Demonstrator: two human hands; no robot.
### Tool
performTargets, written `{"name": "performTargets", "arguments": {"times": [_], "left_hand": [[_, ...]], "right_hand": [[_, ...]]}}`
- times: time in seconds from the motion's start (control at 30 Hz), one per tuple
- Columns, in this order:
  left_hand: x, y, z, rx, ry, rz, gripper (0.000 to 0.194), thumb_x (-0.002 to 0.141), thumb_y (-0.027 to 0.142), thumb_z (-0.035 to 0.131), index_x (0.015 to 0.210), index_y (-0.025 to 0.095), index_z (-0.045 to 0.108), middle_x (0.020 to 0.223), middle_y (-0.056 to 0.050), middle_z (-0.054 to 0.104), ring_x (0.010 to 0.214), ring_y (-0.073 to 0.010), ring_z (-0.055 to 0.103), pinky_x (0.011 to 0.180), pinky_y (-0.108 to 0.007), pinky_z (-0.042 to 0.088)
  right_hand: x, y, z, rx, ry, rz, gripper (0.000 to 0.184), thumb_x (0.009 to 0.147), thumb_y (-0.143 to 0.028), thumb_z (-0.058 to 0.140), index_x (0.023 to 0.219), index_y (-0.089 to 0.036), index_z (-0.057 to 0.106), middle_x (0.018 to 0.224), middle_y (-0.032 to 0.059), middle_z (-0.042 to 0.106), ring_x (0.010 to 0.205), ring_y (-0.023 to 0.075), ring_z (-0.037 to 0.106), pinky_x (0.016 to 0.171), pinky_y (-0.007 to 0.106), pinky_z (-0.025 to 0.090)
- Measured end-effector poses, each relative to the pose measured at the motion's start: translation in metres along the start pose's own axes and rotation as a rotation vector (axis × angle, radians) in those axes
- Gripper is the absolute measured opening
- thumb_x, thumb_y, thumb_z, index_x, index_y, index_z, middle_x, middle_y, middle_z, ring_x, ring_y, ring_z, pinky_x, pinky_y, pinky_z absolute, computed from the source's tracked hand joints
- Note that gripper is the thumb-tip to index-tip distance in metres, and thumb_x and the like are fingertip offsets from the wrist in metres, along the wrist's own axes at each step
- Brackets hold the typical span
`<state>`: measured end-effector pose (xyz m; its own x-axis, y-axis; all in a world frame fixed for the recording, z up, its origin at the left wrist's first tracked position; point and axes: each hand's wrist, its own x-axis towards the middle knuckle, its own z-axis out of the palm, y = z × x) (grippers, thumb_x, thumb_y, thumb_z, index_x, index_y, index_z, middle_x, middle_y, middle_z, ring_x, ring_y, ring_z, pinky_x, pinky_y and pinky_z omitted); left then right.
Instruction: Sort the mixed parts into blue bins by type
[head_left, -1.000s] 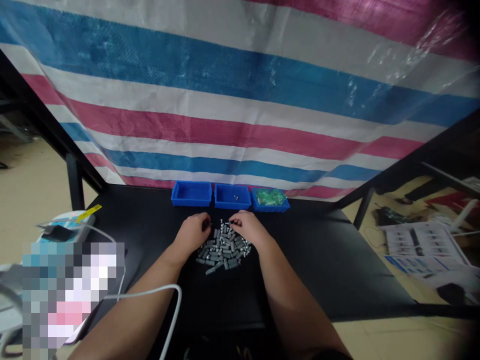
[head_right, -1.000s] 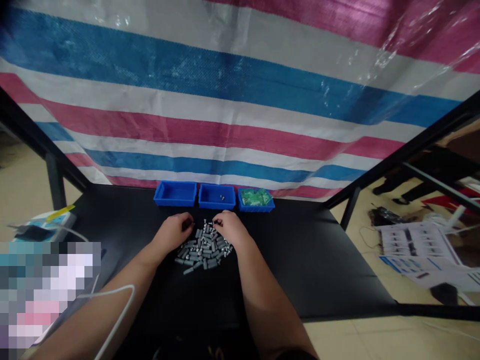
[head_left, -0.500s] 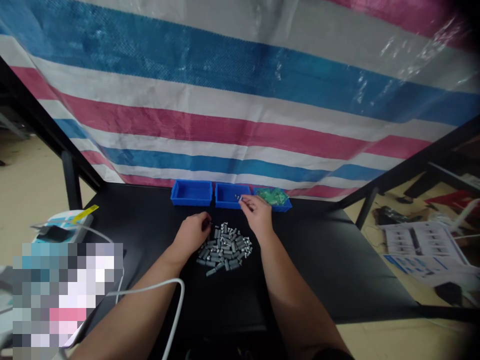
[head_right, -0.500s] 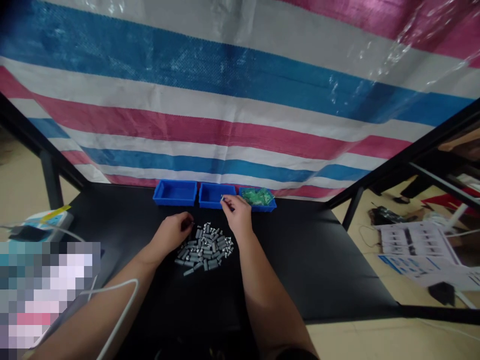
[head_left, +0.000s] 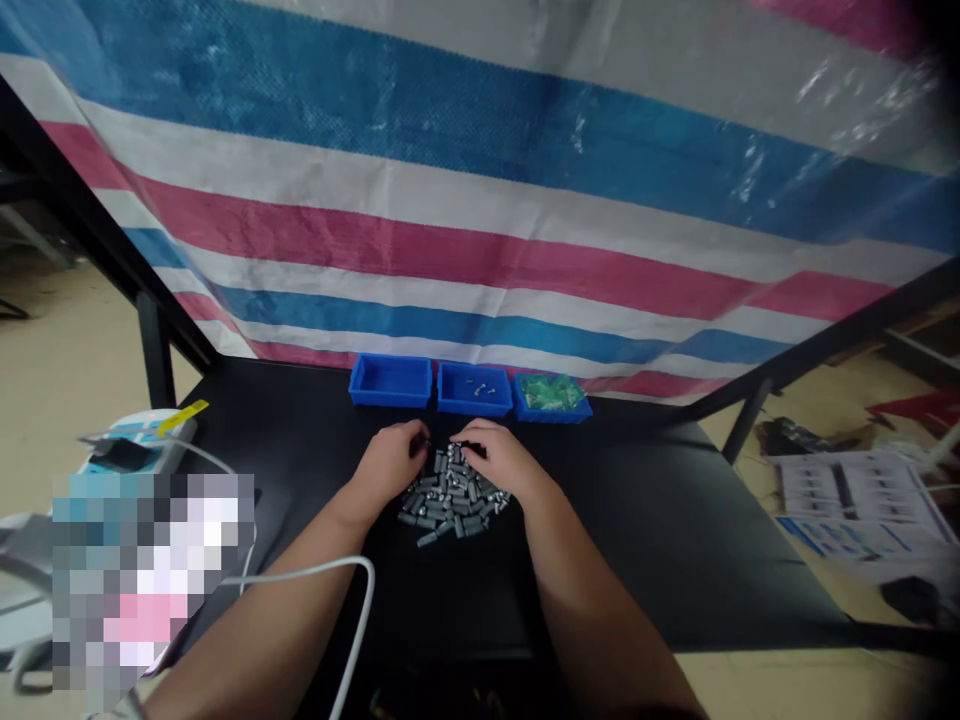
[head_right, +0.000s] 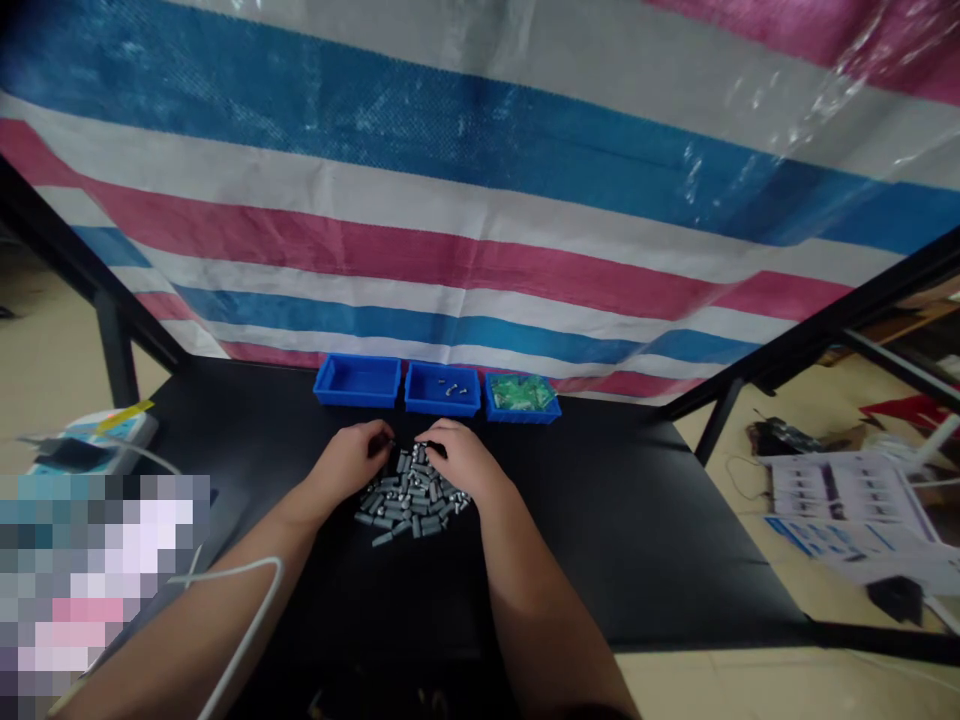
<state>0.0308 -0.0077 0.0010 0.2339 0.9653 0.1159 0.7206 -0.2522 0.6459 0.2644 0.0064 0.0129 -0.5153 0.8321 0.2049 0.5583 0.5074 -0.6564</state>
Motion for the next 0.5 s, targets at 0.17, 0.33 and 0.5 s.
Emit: {"name": "performTargets", "arguments": {"times": [0.17,0.33,0.5], "left_hand": [[0.000,-0.003,0.003,-0.022,0.006,0.029,0.014,0.086,0.018,0.059,0.097,0.023,0.066,0.090,-0.002,0.072,0.080,-0.0170,0.065,0.071,-0.028,0.045],[0.001,-0.006,0.004,-0.037,-0.010,0.040,0.013,0.085,0.019,0.060,0.097,0.023,0.065,0.089,-0.002,0.071,0.079,-0.0169,0.064,0.071,-0.028,0.045],[0.002,-0.004,0.002,-0.035,-0.017,0.040,0.012,0.086,0.021,0.060,0.097,0.022,0.065,0.086,-0.002,0.070,0.078,-0.0168,0.064,0.071,-0.028,0.044]], "right_hand": [[0.001,0.002,0.009,-0.030,-0.018,0.097,0.031,0.083,-0.015,0.070,0.112,-0.023,0.077,0.107,0.0059,0.070,0.082,0.0150,0.066,0.076,0.027,0.054],[0.008,-0.006,0.013,-0.128,0.025,0.211,0.026,0.079,-0.010,0.072,0.102,-0.022,0.079,0.095,0.0049,0.071,0.074,0.0147,0.065,0.072,0.026,0.052],[0.015,-0.008,0.015,-0.173,0.022,0.249,0.020,0.078,-0.009,0.075,0.091,-0.024,0.080,0.085,0.0034,0.071,0.071,0.0153,0.065,0.068,0.025,0.050]]}}
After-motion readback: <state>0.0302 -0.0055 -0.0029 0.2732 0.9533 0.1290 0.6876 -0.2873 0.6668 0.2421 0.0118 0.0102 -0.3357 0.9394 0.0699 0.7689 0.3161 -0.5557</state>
